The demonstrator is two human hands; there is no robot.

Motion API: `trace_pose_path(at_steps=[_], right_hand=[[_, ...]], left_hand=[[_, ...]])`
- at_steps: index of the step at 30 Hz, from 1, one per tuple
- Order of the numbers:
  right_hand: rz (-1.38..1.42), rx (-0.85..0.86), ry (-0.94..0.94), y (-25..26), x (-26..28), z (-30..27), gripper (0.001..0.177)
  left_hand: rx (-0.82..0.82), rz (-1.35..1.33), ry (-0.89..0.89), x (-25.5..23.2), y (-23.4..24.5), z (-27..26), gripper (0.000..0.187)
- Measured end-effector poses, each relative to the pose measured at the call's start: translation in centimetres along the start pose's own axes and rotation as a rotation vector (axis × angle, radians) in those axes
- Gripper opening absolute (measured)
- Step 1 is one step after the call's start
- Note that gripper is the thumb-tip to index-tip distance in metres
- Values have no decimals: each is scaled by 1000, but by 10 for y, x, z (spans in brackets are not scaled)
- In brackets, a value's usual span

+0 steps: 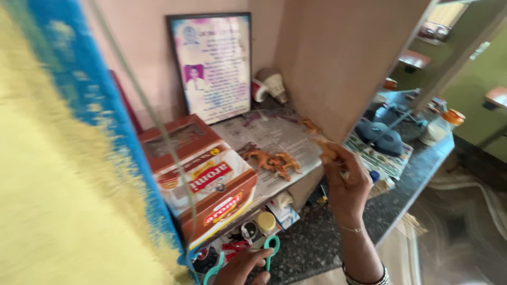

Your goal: The person organizes a cluttered countertop by picking up and moving various items such as a bottle, small figurines, a box, a framed picture, and light bulbs. They place these items in different positions on the counter and a nearby shelf.

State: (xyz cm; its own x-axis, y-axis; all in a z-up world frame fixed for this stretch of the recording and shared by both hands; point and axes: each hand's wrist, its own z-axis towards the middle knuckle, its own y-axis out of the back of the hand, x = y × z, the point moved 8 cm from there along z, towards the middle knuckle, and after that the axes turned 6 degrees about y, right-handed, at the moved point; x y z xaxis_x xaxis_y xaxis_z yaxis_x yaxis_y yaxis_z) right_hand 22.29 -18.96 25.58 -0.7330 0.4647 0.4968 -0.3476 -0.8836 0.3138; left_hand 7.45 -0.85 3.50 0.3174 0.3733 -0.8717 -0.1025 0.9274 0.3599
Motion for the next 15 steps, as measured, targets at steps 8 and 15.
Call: trace_pose_path(at_steps=[8,15], right_hand=[[470,-78,-639,6,-206,-189,22],[223,55,-976,12,-342,-315,39]], left_hand=[[104,-31,195,13,-8,8,51],[251,-30,328,19,-43,22,50]])
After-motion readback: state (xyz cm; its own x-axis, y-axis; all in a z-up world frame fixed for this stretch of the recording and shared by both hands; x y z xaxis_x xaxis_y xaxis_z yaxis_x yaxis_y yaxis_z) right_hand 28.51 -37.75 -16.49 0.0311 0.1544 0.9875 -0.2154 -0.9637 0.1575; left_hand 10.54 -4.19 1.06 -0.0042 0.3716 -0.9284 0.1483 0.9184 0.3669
